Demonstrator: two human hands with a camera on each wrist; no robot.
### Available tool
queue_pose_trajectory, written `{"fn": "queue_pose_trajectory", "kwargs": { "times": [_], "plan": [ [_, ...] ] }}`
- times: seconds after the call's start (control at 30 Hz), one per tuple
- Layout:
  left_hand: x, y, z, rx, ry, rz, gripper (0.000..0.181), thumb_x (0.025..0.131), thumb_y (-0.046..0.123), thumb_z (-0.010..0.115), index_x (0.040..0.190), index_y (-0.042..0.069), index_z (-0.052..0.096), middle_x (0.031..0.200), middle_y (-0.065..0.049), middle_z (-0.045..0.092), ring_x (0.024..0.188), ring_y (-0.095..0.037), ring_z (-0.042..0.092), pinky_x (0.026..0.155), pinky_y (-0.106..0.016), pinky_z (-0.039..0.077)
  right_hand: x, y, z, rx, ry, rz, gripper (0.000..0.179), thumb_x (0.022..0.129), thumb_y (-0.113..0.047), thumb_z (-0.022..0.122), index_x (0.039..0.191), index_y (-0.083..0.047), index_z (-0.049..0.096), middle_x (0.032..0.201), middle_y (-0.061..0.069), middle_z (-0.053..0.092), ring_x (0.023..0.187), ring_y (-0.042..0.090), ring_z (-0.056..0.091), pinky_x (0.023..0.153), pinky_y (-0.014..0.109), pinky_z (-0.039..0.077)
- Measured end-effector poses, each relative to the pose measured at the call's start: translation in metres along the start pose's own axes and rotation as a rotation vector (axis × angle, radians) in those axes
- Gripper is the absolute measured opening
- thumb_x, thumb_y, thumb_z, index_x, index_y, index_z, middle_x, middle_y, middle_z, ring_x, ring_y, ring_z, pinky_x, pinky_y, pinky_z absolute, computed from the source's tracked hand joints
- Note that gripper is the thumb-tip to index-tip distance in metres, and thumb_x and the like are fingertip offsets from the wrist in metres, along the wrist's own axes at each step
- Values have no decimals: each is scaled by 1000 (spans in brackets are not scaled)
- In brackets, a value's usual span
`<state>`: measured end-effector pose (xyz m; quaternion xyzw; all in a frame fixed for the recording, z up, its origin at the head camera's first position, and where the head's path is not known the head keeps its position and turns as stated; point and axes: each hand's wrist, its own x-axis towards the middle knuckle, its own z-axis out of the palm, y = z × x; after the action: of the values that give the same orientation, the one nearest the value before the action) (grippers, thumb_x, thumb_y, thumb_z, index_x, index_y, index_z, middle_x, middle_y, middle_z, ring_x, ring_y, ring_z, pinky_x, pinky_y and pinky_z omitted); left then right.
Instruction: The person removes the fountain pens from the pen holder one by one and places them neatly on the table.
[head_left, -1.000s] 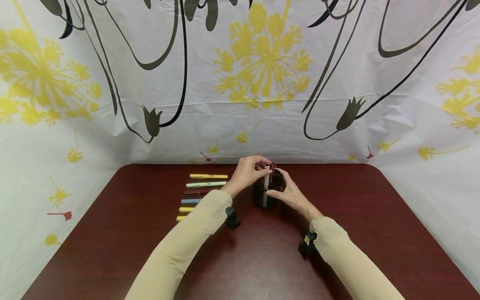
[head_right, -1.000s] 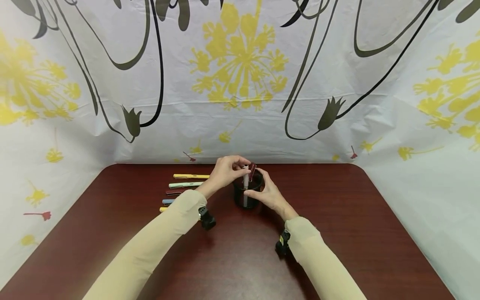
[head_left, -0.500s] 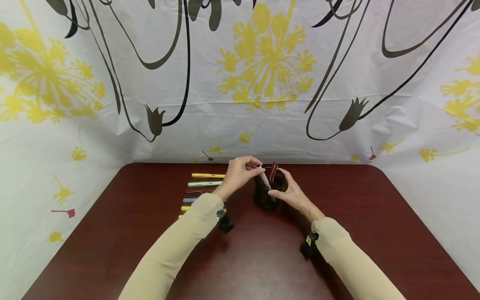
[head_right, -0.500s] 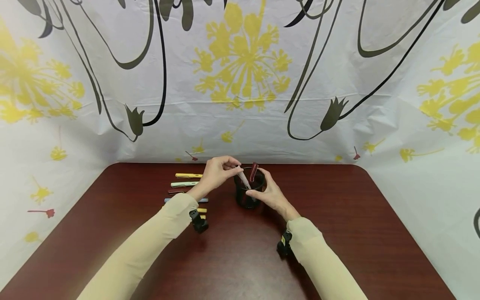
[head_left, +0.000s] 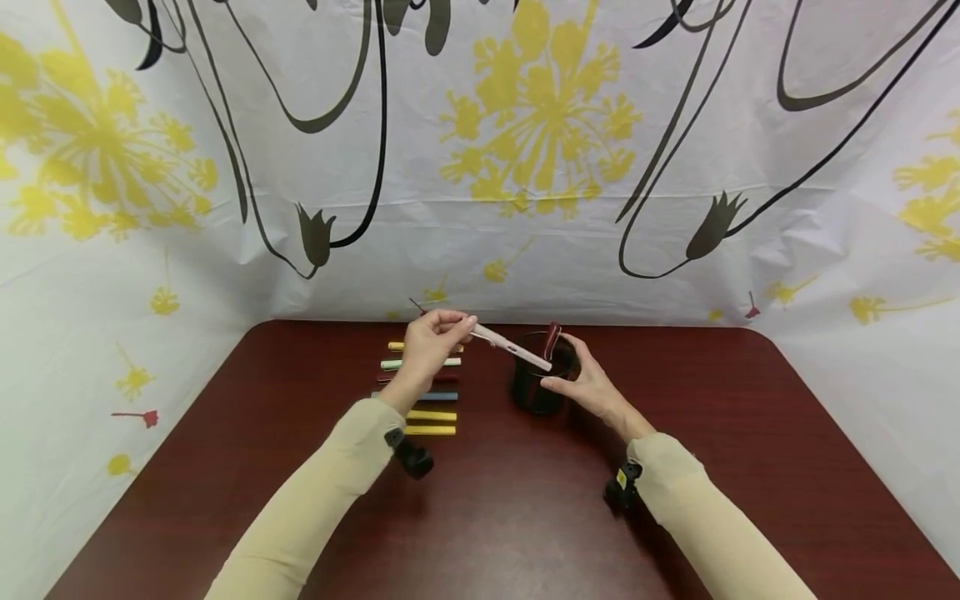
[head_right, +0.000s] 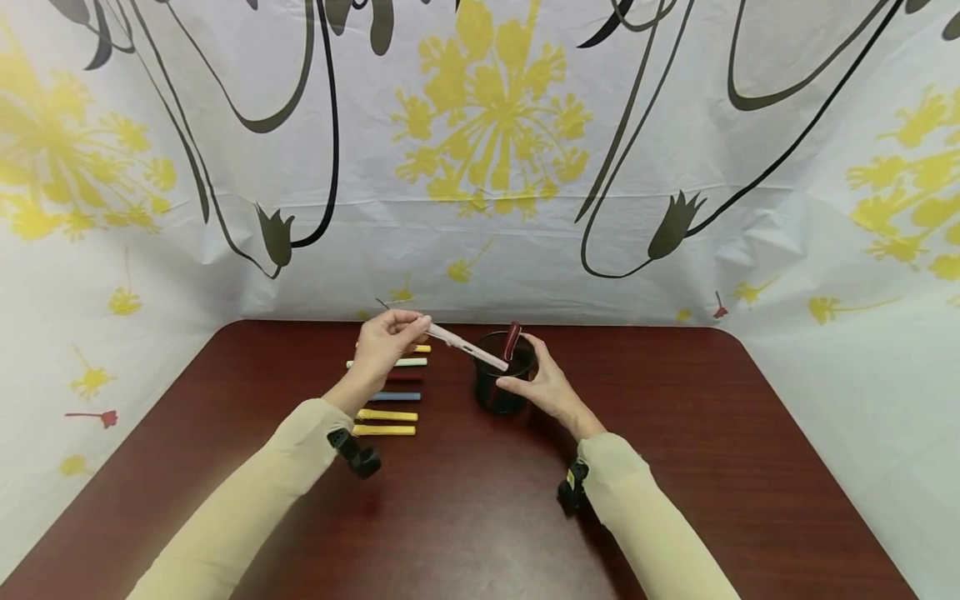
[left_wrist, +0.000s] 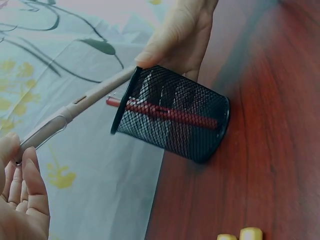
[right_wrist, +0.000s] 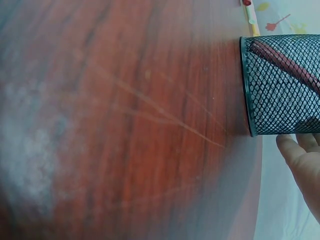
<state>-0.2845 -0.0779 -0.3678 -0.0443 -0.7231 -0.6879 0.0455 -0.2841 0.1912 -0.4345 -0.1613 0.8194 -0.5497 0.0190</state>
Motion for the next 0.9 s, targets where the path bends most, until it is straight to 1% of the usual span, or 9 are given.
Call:
{"fn": "queue_pose_trajectory", "kwargs": {
  "times": [0.07, 0.13, 0.2, 0.27, 0.37, 0.5, 0.6, 0.77, 0.9],
  "plan": [
    [-6, -2, -11, -13, 24, -28, 29, 85, 27, 71, 105, 7, 66, 90, -3, 68, 91, -28, 67, 72, -27, 55, 0, 0, 0, -3, -7, -3, 82, 84, -18, 70, 148, -9, 18, 150, 19, 22, 137, 34, 24, 98, 51, 37],
    [-12, -4, -22, -18, 47, -55, 31, 85, 28, 71, 106, 6, 65, 87, 0, 68, 90, -26, 68, 71, -26, 55, 0, 0, 0, 4, -12, -4, 82, 85, -17, 70, 148, -10, 18, 151, 18, 21, 138, 34, 23, 97, 50, 38],
    [-18, -7, -33, -39, 67, -85, 32, 84, 27, 72, 107, 5, 65, 83, 3, 68, 82, -20, 68, 69, -25, 55, 1, -1, 0, 27, -19, -9, 81, 85, -16, 69, 148, -9, 18, 150, 19, 23, 137, 35, 24, 95, 48, 41],
    [-25, -10, -45, -41, 85, -120, 33, 85, 28, 71, 107, 4, 65, 79, 5, 68, 76, -13, 67, 66, -23, 54, 1, -2, -1, 44, -25, -9, 81, 86, -14, 69, 148, -10, 17, 149, 18, 23, 136, 35, 27, 91, 43, 44],
    [-36, -18, -62, -23, 94, -165, 36, 86, 28, 70, 110, 2, 63, 78, 6, 68, 72, -8, 66, 66, -22, 54, 1, -2, -2, 76, -30, -12, 80, 86, -11, 68, 148, -11, 17, 148, 18, 27, 132, 35, 34, 86, 34, 48],
    [-52, -31, -81, 26, 106, -205, 39, 86, 30, 69, 112, 1, 62, 80, 7, 69, 74, -6, 66, 70, -26, 55, 1, -1, -3, 75, -26, -12, 80, 86, -10, 68, 148, -11, 18, 146, 17, 30, 130, 34, 36, 86, 31, 47],
    [-64, -39, -93, 36, 123, -231, 38, 86, 30, 69, 110, 1, 62, 79, 8, 69, 72, -4, 65, 73, -28, 56, 2, -1, -2, 59, -23, -27, 80, 86, -10, 68, 147, -9, 18, 144, 19, 32, 130, 34, 35, 88, 33, 46],
    [-79, -52, -105, 35, 142, -264, 36, 86, 27, 70, 107, 0, 62, 76, 8, 69, 69, -3, 64, 67, -23, 54, 3, 1, 0, 65, -14, -52, 78, 85, -8, 68, 146, -6, 20, 142, 20, 35, 126, 33, 40, 85, 24, 46],
    [-88, -59, -111, 37, 156, -283, 34, 86, 26, 71, 105, -1, 62, 74, 8, 68, 69, -3, 64, 63, -19, 52, 4, 2, 1, 78, -20, -43, 78, 85, -7, 69, 146, -7, 20, 142, 18, 35, 125, 30, 41, 84, 19, 45]
  ]
}}
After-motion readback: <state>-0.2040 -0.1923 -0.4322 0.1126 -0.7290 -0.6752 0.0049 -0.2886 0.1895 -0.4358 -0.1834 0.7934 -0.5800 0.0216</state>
